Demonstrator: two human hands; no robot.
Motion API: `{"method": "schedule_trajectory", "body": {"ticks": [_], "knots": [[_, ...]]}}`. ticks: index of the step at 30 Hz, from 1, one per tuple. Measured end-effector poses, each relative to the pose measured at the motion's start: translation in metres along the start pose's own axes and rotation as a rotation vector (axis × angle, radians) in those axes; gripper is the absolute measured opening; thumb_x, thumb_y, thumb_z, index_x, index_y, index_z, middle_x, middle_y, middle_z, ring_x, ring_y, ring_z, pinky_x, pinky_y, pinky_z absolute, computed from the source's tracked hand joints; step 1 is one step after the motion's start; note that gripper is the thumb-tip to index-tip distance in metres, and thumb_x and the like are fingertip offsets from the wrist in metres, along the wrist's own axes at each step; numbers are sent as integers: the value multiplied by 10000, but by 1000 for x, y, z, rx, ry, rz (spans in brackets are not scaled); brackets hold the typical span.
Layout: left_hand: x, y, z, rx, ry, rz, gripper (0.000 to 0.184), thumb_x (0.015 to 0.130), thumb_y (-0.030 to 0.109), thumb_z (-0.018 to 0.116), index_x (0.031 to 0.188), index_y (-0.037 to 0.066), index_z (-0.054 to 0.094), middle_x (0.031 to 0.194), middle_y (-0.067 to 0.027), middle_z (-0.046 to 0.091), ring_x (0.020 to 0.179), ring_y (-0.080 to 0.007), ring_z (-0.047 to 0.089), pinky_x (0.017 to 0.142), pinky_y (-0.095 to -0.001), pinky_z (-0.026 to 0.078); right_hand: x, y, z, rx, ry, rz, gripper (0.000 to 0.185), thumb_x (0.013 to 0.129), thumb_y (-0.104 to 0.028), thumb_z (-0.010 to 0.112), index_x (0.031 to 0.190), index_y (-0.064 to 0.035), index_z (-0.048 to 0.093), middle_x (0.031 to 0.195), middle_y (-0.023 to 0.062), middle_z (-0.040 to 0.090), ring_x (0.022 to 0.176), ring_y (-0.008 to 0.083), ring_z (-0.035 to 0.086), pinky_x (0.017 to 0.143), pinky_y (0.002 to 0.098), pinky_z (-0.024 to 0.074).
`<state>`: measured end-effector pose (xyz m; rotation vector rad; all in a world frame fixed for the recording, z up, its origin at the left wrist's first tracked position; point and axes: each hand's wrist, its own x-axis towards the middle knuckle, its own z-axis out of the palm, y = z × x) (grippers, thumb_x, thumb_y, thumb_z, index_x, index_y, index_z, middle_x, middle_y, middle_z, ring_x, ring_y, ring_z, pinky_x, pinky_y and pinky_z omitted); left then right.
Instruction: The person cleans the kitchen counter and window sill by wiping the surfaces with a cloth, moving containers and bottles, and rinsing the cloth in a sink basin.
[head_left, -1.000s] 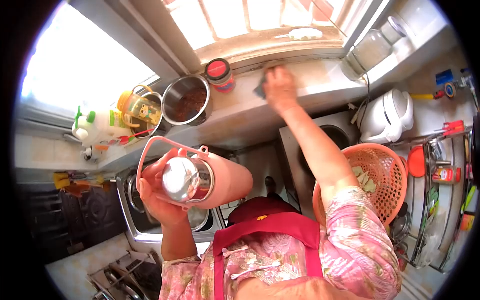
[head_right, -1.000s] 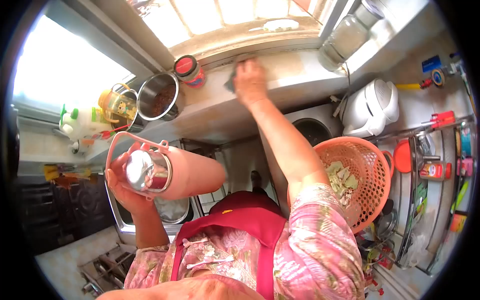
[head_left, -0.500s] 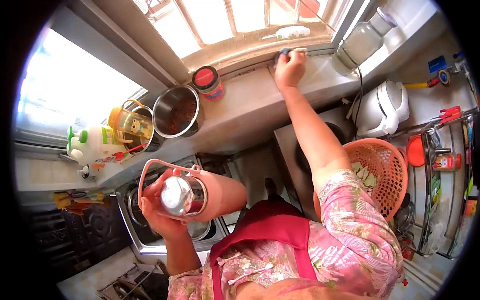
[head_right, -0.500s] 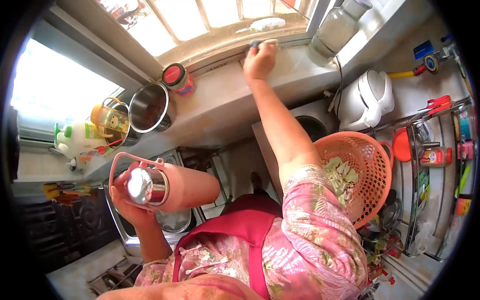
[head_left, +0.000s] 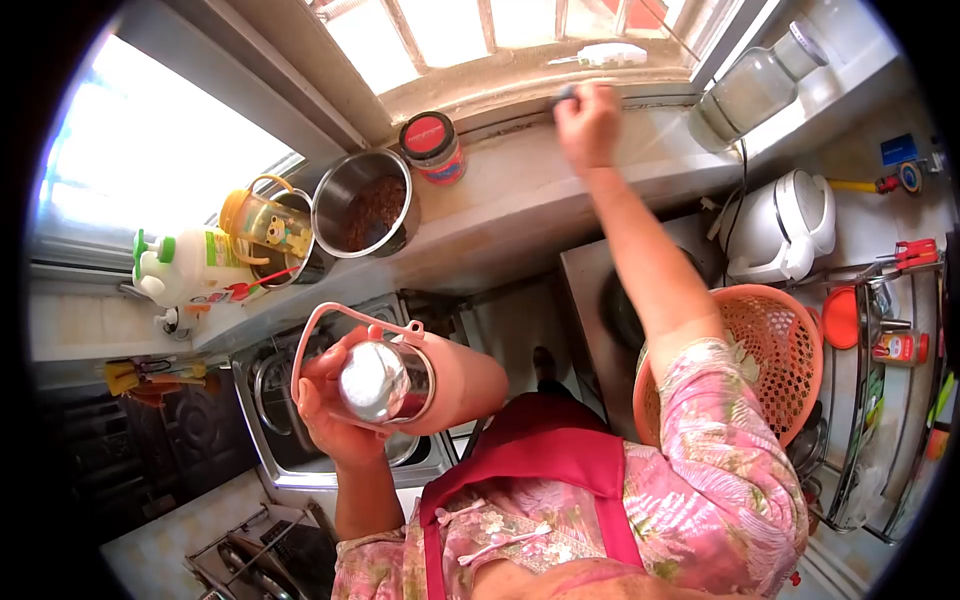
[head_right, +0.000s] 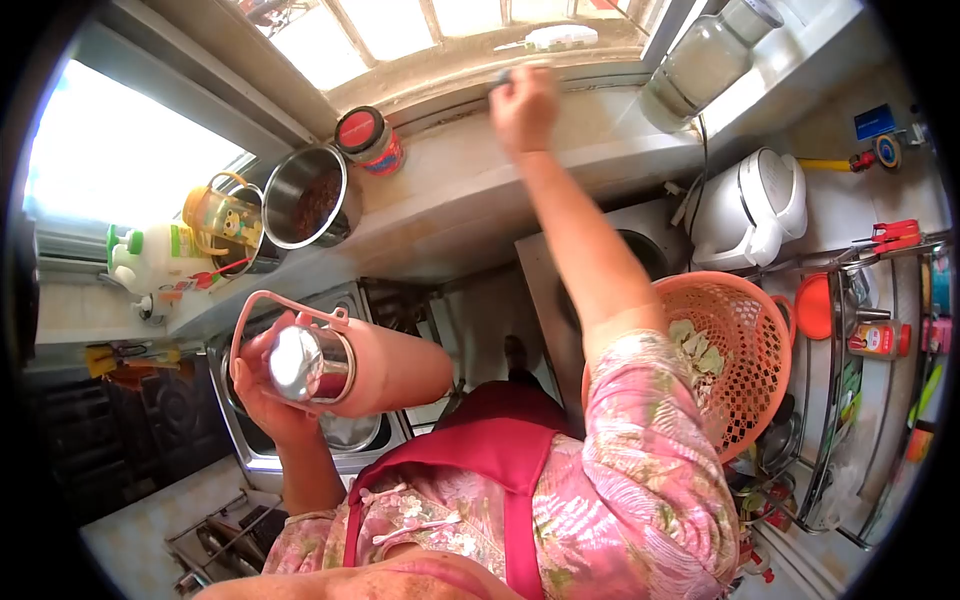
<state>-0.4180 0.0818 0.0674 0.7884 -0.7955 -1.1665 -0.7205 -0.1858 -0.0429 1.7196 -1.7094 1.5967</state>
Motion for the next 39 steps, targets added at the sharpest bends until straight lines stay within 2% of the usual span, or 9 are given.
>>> {"method": "schedule_trajectory", "body": {"ticks": [4, 7, 12, 16, 20, 23, 27, 36, 39], "knots": [[-1, -1, 5, 25, -38, -5, 495, 930, 417, 400, 1043, -26, 587, 1089, -251, 605, 1013, -387, 594, 894, -510, 474, -23, -60, 22, 53, -165, -48, 129, 679, -103, 641, 775, -60, 566, 769, 111, 547, 777, 291, 569, 681, 415, 479], [1, -10, 11, -78, -103, -41, 502, 931, 417, 386, 1054, -29, 580, 1120, -261, 585, 1037, -382, 580, 901, -514, 466, -24, -48, 25, 43, -244, -359, 174, 692, -93, 639, 860, -63, 601, 796, 100, 576, 783, 270, 579, 680, 388, 490], [-1, -8, 13, -25, -76, -50, 462, 919, 422, 421, 1051, 12, 588, 1128, -285, 570, 1041, -394, 575, 900, -540, 461, 6, 37, -21, -84, -196, -105, 126, 704, -79, 628, 809, -59, 560, 806, 114, 582, 775, 302, 572, 647, 429, 477], [2, 1, 16, 18, -71, 2, 441, 909, 425, 465, 1048, 26, 590, 1119, -305, 563, 1034, -404, 579, 877, -561, 473, -3, 9, -7, -188, -63, 112, 106, 720, -44, 586, 817, -44, 545, 824, 150, 570, 800, 317, 561, 639, 447, 474], [8, 5, 28, 75, -106, 35, 478, 925, 441, 419, 1064, 16, 588, 1109, -294, 575, 1020, -376, 593, 879, -526, 485, -30, -67, 16, 67, -526, -213, 203, 758, -10, 516, 939, -59, 594, 871, 163, 585, 852, 296, 608, 720, 395, 525], [11, 9, 37, 69, -121, 58, 484, 936, 433, 395, 1062, 8, 589, 1104, -276, 587, 1007, -361, 602, 876, -514, 491, -16, -39, -8, 173, -239, -146, 208, 687, 9, 547, 879, -60, 585, 855, 139, 573, 851, 335, 584, 727, 427, 494], [15, 5, 34, 36, -87, 50, 485, 940, 418, 387, 1058, -8, 587, 1103, -262, 594, 997, -372, 605, 870, -509, 499, 20, 67, -71, -288, -144, 196, 139, 731, -84, 605, 861, -52, 571, 850, 159, 576, 735, 325, 587, 635, 433, 496], [34, 5, 80, 113, -77, 54, 512, 928, 429, 379, 1030, -24, 592, 1083, -287, 581, 1031, -394, 574, 907, -516, 467, -22, -23, 5, 20, -445, -193, 44, 738, -64, 561, 705, -70, 588, 789, 120, 594, 784, 285, 596, 694, 379, 508], [47, 18, 89, 45, -115, 72, 496, 934, 403, 359, 1044, -25, 585, 1068, -273, 586, 1047, -378, 567, 927, -494, 460, 1, 55, -27, -150, -357, -211, 79, 773, -92, 557, 734, -80, 626, 785, 128, 598, 767, 284, 603, 698, 395, 512]]}}
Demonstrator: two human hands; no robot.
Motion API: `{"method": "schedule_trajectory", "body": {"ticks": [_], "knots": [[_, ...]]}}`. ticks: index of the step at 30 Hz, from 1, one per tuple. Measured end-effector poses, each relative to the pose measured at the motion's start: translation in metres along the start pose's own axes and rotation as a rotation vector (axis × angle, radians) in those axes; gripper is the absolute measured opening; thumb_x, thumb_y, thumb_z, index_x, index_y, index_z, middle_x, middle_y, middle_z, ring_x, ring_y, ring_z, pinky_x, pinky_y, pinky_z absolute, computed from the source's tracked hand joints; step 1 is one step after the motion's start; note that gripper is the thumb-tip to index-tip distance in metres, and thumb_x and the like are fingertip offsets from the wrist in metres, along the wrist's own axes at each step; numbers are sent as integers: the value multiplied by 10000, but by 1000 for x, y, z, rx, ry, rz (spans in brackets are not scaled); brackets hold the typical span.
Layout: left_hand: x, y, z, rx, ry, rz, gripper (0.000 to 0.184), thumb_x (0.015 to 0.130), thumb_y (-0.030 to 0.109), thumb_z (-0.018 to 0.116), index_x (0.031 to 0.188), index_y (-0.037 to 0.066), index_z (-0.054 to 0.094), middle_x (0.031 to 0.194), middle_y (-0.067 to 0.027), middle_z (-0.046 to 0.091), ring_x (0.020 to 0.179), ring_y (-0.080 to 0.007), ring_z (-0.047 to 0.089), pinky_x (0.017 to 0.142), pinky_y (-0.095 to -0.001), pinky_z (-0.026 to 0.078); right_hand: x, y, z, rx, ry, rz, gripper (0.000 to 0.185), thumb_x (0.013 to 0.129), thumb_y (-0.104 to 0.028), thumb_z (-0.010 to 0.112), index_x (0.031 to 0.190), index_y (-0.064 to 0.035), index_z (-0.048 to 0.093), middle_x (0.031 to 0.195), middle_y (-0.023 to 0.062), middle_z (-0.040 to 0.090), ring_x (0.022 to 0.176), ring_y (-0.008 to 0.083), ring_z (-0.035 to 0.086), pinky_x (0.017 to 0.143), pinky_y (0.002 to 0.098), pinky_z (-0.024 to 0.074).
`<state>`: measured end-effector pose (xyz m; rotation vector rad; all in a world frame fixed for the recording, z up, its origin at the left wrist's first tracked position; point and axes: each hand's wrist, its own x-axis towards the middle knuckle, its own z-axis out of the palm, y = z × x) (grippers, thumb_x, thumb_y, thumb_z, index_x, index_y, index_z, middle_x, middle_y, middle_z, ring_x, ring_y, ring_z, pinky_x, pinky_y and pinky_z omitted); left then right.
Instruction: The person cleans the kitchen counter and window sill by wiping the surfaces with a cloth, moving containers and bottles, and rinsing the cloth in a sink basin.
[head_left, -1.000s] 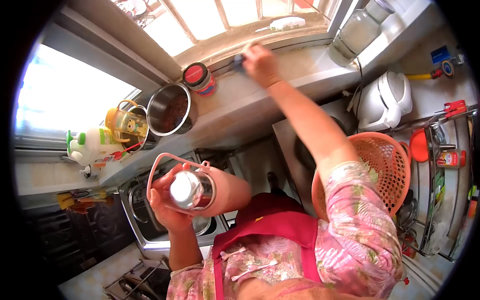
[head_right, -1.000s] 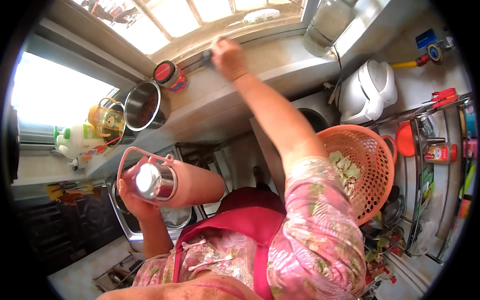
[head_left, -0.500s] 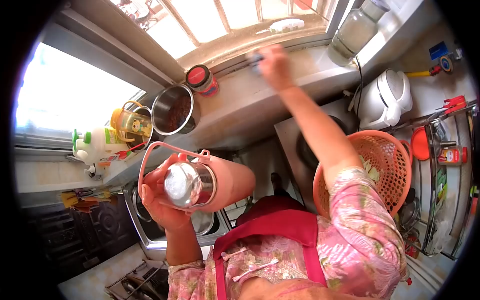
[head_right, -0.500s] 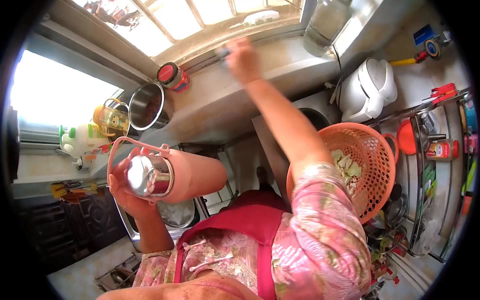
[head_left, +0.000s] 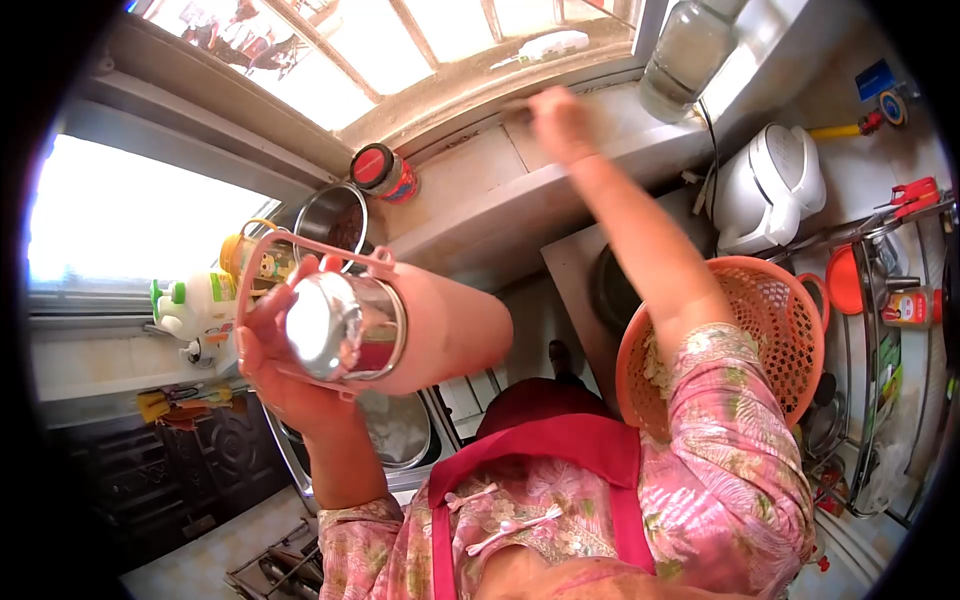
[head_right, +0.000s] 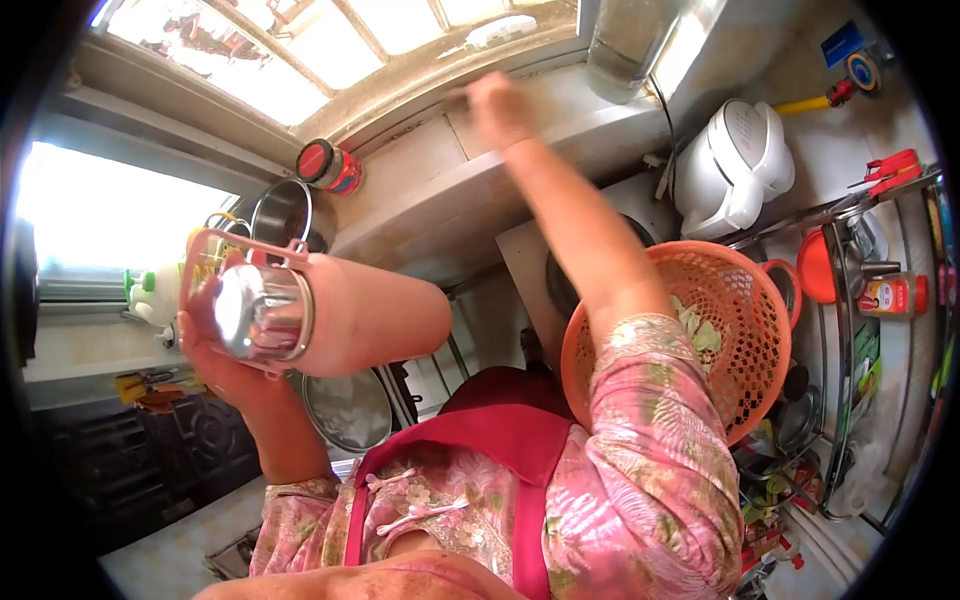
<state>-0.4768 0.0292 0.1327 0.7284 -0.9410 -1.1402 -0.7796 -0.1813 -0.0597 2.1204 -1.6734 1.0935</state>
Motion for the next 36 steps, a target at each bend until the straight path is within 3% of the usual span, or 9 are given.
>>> {"method": "schedule_trajectory", "body": {"ticks": [2, 11, 18, 23, 25, 26, 28, 30, 36], "knots": [[11, 9, 20, 73, 148, 57, 479, 942, 371, 341, 1098, -28, 557, 1102, -228, 572, 1088, -351, 547, 919, -476, 471, -1, 41, -32, -85, 10, 347, 141, 826, -88, 525, 735, -62, 628, 773, 141, 596, 779, 282, 597, 678, 377, 514], [92, 16, 83, 509, -104, 591, 416, 926, 253, 340, 1112, -51, 554, 1099, -202, 573, 929, -282, 639, 769, -423, 591, -21, -57, 11, -227, 6, -282, 59, 673, -106, 560, 648, -88, 610, 679, 101, 582, 703, 230, 590, 663, 380, 504], [128, 8, 122, 261, -106, 372, 416, 909, 214, 320, 1123, -53, 557, 1059, -174, 594, 847, -260, 638, 632, -314, 569, -18, 3, -27, -322, 144, 304, 133, 789, -116, 507, 740, -78, 624, 827, 97, 595, 808, 263, 558, 686, 390, 482], [135, -2, 134, 202, -78, 295, 442, 920, 254, 296, 1118, -39, 561, 1074, -164, 590, 830, -229, 638, 399, -253, 487, -34, -5, -26, -134, -48, 11, 161, 765, -188, 540, 787, -57, 631, 865, 110, 613, 838, 253, 576, 755, 412, 462], [133, 0, 127, 197, -70, 303, 442, 920, 250, 291, 1121, -38, 560, 1075, -161, 590, 833, -235, 638, 458, -261, 516, -19, 39, -48, -237, -314, 362, 187, 777, -227, 600, 850, -56, 582, 838, 172, 579, 815, 286, 576, 719, 397, 463], [132, 1, 123, 194, -61, 307, 442, 920, 248, 289, 1122, -37, 560, 1076, -160, 590, 834, -238, 638, 487, -265, 530, -22, 47, -47, -344, 109, 192, 155, 777, -210, 590, 797, -58, 569, 819, 179, 572, 792, 302, 571, 705, 406, 454], [132, -1, 120, 166, -60, 268, 439, 919, 243, 290, 1122, -39, 559, 1079, -158, 591, 865, -242, 631, 578, -290, 552, -24, 25, -30, 333, -29, 649, 168, 794, -203, 565, 825, -38, 579, 854, 183, 576, 855, 309, 563, 756, 406, 456], [135, -1, 116, 165, -62, 276, 433, 919, 237, 294, 1123, -38, 559, 1082, -153, 590, 900, -246, 622, 664, -316, 561, -34, -19, -9, -160, 9, -84, 219, 802, -240, 562, 857, -30, 590, 880, 182, 583, 863, 317, 560, 788, 418, 450], [133, 3, 116, 205, -127, 279, 405, 919, 226, 319, 1127, -24, 561, 1077, -127, 582, 957, -245, 603, 736, -338, 558, -16, 35, -49, -237, -92, 401, 427, 813, -325, 566, 936, 84, 574, 981, 256, 556, 1033, 349, 502, 811, 446, 441]]}}
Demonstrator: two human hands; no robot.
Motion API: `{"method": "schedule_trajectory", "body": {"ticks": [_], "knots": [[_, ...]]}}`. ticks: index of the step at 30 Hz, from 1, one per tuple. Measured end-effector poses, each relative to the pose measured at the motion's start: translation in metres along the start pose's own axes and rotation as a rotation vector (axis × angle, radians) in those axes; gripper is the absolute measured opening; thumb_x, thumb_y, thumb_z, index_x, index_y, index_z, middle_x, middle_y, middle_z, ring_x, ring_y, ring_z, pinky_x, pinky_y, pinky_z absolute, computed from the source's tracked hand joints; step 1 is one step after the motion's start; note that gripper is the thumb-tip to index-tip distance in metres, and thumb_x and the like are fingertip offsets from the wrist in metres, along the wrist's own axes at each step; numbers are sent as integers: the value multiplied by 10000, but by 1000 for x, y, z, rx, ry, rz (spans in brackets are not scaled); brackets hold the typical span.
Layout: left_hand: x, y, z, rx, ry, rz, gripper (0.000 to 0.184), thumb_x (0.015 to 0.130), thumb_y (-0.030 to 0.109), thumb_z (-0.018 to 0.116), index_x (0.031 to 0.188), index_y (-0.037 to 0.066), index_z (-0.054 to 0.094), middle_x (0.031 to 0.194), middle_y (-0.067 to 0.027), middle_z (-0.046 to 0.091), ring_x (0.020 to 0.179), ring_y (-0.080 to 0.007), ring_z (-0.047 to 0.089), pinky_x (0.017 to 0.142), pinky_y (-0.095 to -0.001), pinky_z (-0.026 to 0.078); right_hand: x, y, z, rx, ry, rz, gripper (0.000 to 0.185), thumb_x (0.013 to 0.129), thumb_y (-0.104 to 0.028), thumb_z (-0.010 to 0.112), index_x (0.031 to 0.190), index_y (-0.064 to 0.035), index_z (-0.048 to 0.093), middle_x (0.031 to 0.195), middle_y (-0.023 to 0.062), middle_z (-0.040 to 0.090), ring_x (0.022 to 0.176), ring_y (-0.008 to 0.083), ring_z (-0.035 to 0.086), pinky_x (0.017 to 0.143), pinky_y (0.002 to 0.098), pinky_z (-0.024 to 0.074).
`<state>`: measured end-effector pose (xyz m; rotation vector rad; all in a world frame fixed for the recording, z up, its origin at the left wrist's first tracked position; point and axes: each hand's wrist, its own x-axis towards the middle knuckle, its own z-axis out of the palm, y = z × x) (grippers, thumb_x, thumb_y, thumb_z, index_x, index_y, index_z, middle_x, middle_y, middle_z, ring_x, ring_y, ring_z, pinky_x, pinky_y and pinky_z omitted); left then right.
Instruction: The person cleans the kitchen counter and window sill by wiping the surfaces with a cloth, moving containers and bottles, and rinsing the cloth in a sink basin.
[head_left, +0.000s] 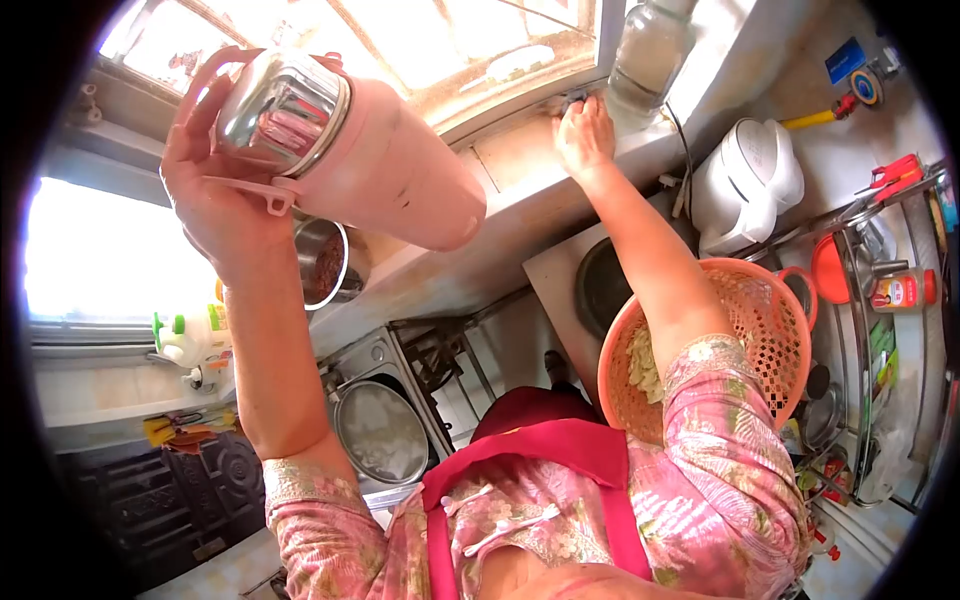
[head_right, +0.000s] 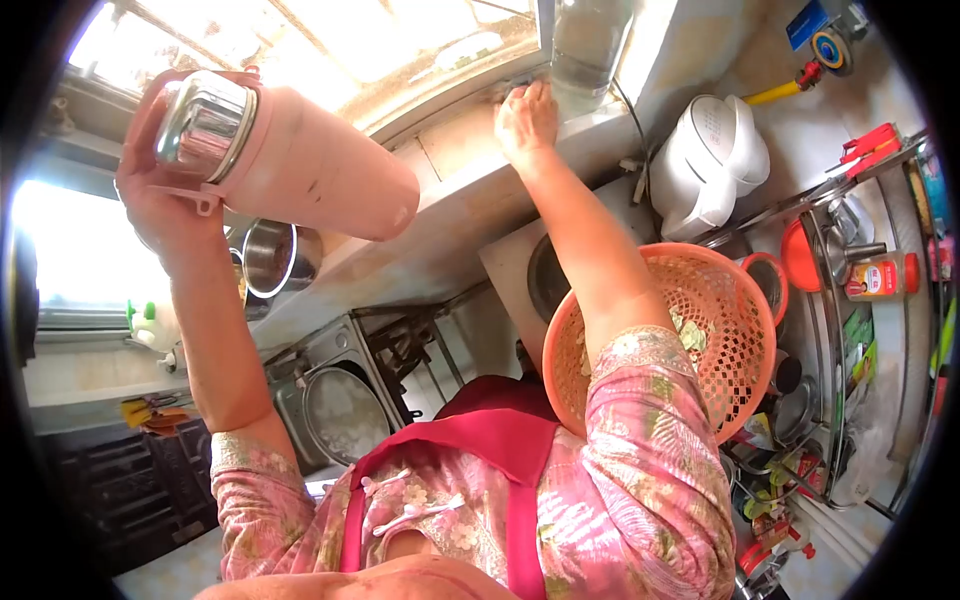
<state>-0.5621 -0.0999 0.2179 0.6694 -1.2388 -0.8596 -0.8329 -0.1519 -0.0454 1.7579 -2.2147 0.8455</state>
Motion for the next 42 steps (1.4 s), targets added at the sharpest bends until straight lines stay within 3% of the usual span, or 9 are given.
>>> {"method": "schedule_trajectory", "body": {"ticks": [4, 5, 6, 13, 16, 27, 30, 35, 42], "knots": [[1, -8, -2, -50, 67, -22, 394, 915, 231, 330, 1117, -10, 567, 1075, -115, 572, 932, -233, 609, 678, -313, 559, -22, -41, 19, -68, 81, -169, 314, 848, -250, 532, 941, 47, 579, 995, 220, 550, 1010, 354, 505, 823, 441, 437], [0, -8, 2, -60, 108, -21, 393, 914, 233, 331, 1114, -6, 570, 1075, -114, 570, 926, -229, 610, 660, -308, 558, -32, -59, 21, 463, -68, 90, 203, 846, -172, 498, 897, 2, 590, 936, 173, 573, 956, 341, 533, 819, 434, 431], [1, -10, 3, -34, 101, -16, 391, 913, 239, 335, 1112, -1, 572, 1079, -113, 565, 920, -225, 611, 641, -301, 551, -43, -66, 11, -135, -153, -639, 130, 805, -90, 492, 847, -12, 587, 877, 157, 582, 917, 333, 552, 809, 416, 430], [12, -6, 35, -124, 109, -38, 356, 877, 180, 384, 1097, -13, 588, 1094, -131, 586, 846, -205, 635, 375, -222, 403, -88, -59, -19, 557, -8, -832, 140, 710, -109, 575, 845, -117, 606, 909, 52, 617, 919, 228, 587, 808, 372, 458], [18, -15, 43, -80, -71, -211, 284, 836, 178, 511, 1040, 18, 626, 1034, -97, 628, 731, -167, 634, 290, -194, 299, -57, -11, -31, 247, -56, -264, 99, 697, -106, 580, 794, -88, 570, 850, 68, 606, 789, 263, 601, 689, 377, 487], [48, -127, 136, -441, -340, -283, 377, 910, 346, 446, 1049, 9, 545, 955, -142, 627, 833, -224, 616, 717, -310, 517, -108, -27, -74, 432, -61, -244, 146, 720, -36, 571, 866, -50, 564, 895, 123, 608, 868, 312, 576, 789, 372, 477], [45, -153, 157, -537, -331, -239, 387, 920, 352, 415, 1060, 13, 539, 971, -152, 624, 835, -228, 605, 717, -302, 508, -96, 1, -96, 600, -46, 283, 143, 742, -51, 575, 879, -21, 549, 838, 191, 612, 793, 372, 595, 717, 441, 470], [33, -158, 171, -339, -354, -218, 494, 900, 477, 431, 1079, 27, 529, 645, -96, 527, 344, -145, 408, 267, -257, 300, -55, 110, -41, 622, 201, 906, 408, 824, -290, 492, 1041, 51, 546, 1008, 270, 593, 934, 409, 573, 822, 451, 442], [30, -185, 176, -337, -173, -161, 509, 883, 450, 531, 1127, 5, 489, 653, -96, 540, 431, -163, 514, 394, -262, 437, -60, 8, 11, 523, 327, 827, 351, 912, -178, 395, 1075, 116, 494, 1069, 338, 539, 1034, 457, 520, 915, 470, 399]]}}
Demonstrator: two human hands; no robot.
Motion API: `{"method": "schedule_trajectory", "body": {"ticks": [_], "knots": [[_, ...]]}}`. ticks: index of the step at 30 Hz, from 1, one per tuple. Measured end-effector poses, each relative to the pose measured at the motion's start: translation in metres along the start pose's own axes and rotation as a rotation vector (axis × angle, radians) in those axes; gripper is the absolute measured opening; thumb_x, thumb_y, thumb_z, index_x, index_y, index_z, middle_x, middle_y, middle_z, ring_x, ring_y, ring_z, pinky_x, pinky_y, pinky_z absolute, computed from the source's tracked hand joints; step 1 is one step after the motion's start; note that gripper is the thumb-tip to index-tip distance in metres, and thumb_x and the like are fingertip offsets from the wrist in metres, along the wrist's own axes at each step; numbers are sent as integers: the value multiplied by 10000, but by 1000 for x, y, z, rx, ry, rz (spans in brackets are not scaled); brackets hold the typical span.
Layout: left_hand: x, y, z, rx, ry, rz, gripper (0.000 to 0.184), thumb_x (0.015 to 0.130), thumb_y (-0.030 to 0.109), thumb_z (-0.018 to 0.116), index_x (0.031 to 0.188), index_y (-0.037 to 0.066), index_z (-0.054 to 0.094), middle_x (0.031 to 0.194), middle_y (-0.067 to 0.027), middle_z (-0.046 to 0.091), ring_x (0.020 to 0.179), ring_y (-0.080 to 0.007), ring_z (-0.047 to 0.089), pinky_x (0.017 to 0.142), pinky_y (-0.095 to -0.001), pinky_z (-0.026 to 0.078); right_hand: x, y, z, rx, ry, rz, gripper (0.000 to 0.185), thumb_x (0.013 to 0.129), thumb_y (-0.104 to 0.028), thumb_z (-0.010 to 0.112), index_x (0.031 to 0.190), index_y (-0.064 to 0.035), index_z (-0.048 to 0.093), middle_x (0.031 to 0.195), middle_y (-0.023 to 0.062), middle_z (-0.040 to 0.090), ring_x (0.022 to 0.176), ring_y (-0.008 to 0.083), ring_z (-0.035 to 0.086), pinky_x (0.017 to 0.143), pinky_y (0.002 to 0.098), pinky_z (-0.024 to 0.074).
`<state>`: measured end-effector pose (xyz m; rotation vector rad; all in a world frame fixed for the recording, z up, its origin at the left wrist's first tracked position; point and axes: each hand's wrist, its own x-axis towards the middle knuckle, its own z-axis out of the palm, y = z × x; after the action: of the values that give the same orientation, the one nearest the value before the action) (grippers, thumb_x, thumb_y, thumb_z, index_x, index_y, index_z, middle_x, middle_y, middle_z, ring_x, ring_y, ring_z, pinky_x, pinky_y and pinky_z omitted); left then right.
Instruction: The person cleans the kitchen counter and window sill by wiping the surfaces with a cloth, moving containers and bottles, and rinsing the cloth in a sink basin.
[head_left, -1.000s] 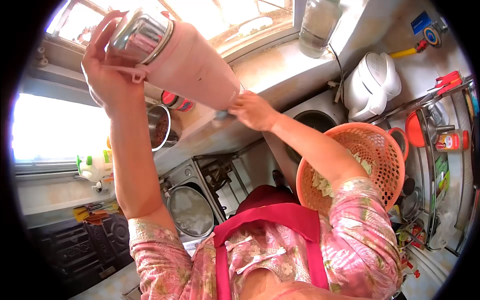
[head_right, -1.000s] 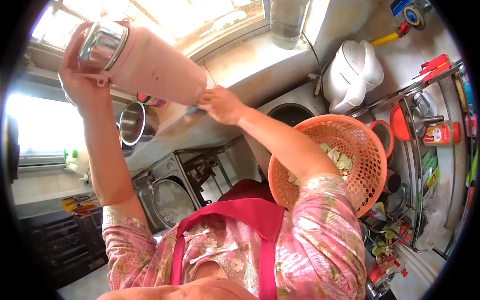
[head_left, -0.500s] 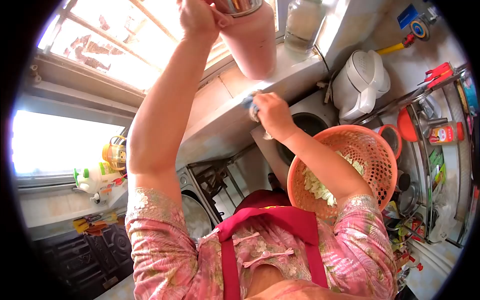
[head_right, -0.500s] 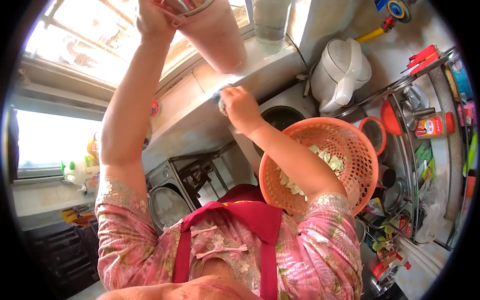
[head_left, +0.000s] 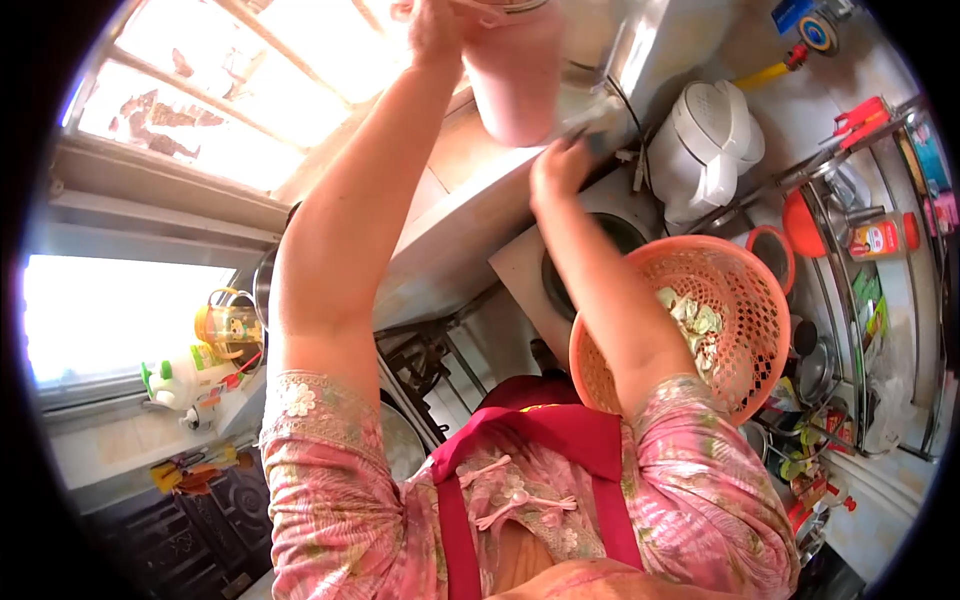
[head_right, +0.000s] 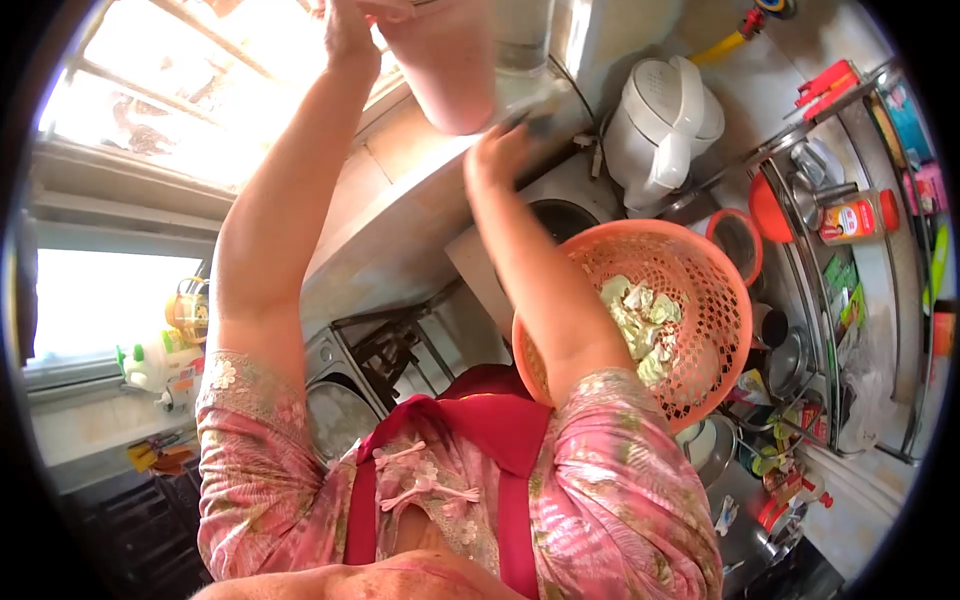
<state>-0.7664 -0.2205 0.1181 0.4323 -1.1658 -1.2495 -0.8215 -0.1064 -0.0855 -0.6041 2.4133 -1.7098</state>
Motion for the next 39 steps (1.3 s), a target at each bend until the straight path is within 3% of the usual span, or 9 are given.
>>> {"method": "schedule_trajectory", "body": {"ticks": [4, 7, 10, 13, 18, 23, 26, 34, 39], "knots": [[-1, -12, -28, 54, -55, -114, 683, 855, 535, 546, 1266, 3, 427, 1015, -185, 584, 909, -249, 592, 837, -364, 448, -92, -15, -8, 302, -266, -2, 367, 926, -195, 398, 1101, 122, 460, 1071, 333, 499, 1050, 445, 472, 942, 462, 354], [-17, -1, -37, -10, -58, -144, 752, 795, 456, 668, 1324, 18, 360, 1135, -220, 525, 1130, -307, 474, 946, -385, 390, -44, -10, 6, 261, -47, -76, 388, 920, -251, 421, 999, 128, 452, 1086, 363, 455, 1059, 448, 441, 919, 494, 326], [-46, 18, -41, 267, 22, -219, 511, 900, 433, 481, 1226, 40, 481, 1180, -125, 540, 1058, -202, 526, 855, -349, 403, 47, 6, 14, 275, 243, -70, 441, 915, -274, 400, 960, 158, 478, 1031, 372, 509, 969, 462, 523, 865, 486, 388], [-84, 44, -65, 184, -61, -221, 613, 933, 518, 362, 1334, 55, 362, 1289, -142, 477, 1231, -238, 404, 1019, -409, 245, 58, -32, -27, 437, 73, 246, 521, 923, -311, 412, 1083, 182, 460, 1146, 345, 499, 1063, 422, 523, 908, 456, 397], [-176, 81, -115, 83, -42, -204, 662, 919, 567, 309, 1322, 50, 399, 1292, -163, 500, 1223, -274, 442, 1007, -376, 276, -6, -16, 5, 554, -15, 546, 638, 934, -389, 325, 1289, 140, 345, 1392, 341, 246, 1310, 394, 272, 1068, 446, 243], [-262, 113, -187, 72, -10, -311, 689, 909, 577, 350, 1325, 29, 389, 1288, -192, 495, 1221, -301, 454, 1009, -402, 328, 51, -10, -11, 93, 133, -230, 359, 936, -259, 383, 1062, 59, 492, 1236, 356, 360, 1093, 500, 394, 968, 502, 313], [-292, 117, -213, 46, 74, -356, 744, 889, 624, 353, 1317, 17, 392, 1268, -194, 512, 1198, -302, 476, 991, -387, 360, 50, 8, 2, -136, 356, -382, 283, 910, -177, 443, 1071, 49, 500, 1237, 355, 354, 1057, 489, 427, 936, 485, 353], [-329, 111, -230, 30, 125, -397, 737, 891, 628, 342, 1301, 19, 408, 1203, -195, 560, 1131, -302, 528, 946, -381, 400, 27, -27, -61, -74, 147, 245, 123, 790, -98, 572, 844, -21, 652, 872, 158, 656, 835, 317, 628, 757, 386, 487], [-327, 107, -225, 6, 112, -373, 695, 905, 583, 368, 1268, -6, 438, 1152, -211, 583, 1075, -303, 560, 920, -370, 421, 117, -17, -77, 120, 338, -259, 233, 705, -194, 710, 802, 5, 638, 839, 174, 670, 781, 291, 649, 735, 372, 492]]}}
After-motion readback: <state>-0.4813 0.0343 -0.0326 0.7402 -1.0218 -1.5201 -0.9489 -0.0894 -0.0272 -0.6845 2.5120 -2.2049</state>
